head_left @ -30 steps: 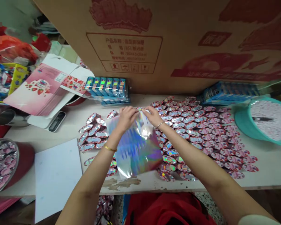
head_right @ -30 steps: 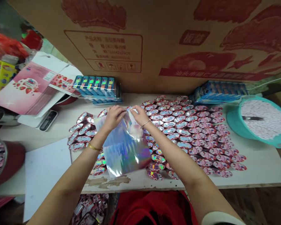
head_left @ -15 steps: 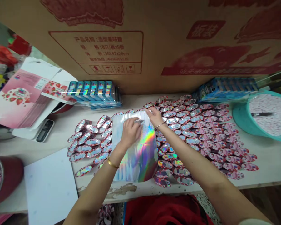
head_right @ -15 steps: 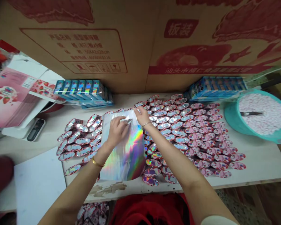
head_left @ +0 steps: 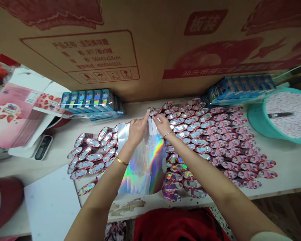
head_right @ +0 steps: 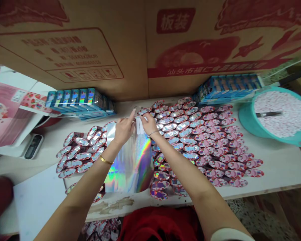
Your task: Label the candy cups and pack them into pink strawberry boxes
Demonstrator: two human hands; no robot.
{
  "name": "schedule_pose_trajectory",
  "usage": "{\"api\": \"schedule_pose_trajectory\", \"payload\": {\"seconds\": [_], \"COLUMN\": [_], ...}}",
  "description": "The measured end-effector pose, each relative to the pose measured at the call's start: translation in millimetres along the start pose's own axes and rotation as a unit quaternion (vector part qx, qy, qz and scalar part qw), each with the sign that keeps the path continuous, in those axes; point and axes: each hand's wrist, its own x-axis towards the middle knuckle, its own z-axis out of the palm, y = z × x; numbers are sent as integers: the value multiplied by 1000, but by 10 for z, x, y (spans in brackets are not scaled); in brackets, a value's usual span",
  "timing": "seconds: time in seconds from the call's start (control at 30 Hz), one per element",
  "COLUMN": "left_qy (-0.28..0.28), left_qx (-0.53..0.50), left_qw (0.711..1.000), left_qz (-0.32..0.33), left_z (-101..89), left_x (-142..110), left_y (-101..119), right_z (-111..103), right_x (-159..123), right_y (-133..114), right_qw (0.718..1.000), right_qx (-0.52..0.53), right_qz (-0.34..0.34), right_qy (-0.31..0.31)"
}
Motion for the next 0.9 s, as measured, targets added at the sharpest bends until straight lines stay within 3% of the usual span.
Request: {"api": "schedule_pose_trajectory", "payload": {"seconds": [0.13,0.23,0.33,0.43,0.53,0.63,0.73,0.83,0.9], "left_qy": [18,74,174,234,234,212,174,114,78], "left_qx": [-8,-53,-136,-243,-351,-417,-431,-453,-475], "left_qw": [999,996,974,931,885,855,847,832,817], "left_qz": [27,26,-45,-138,-198,-224,-260,-299,-318], "left_z": [35,-74,-315,-591,-729,-642,-371,-27,191], "left_x": [-171,-412,-701,-926,-1024,-1062,-1159,-1347,-1483], "left_y": [43,135,347,692,1110,1557,2040,2545,2865], "right_z": [-25,-41,-116,-306,-629,-1050,-1496,-1920,-2194], "right_x": [49,88,76,-113,-579,-1290,-2053,-2628,-2853], "right_y": [96,141,86,-72,-203,-199,-125,-51,22], "right_qw": [999,998,996,978,969,998,987,983,981], "right_qx": [-33,-60,-93,-194,-204,-44,90,104,87], "right_qz": [7,8,10,-70,-136,-20,102,146,172], "right_qy": [10,15,0,2,17,-37,-81,-26,18]}}
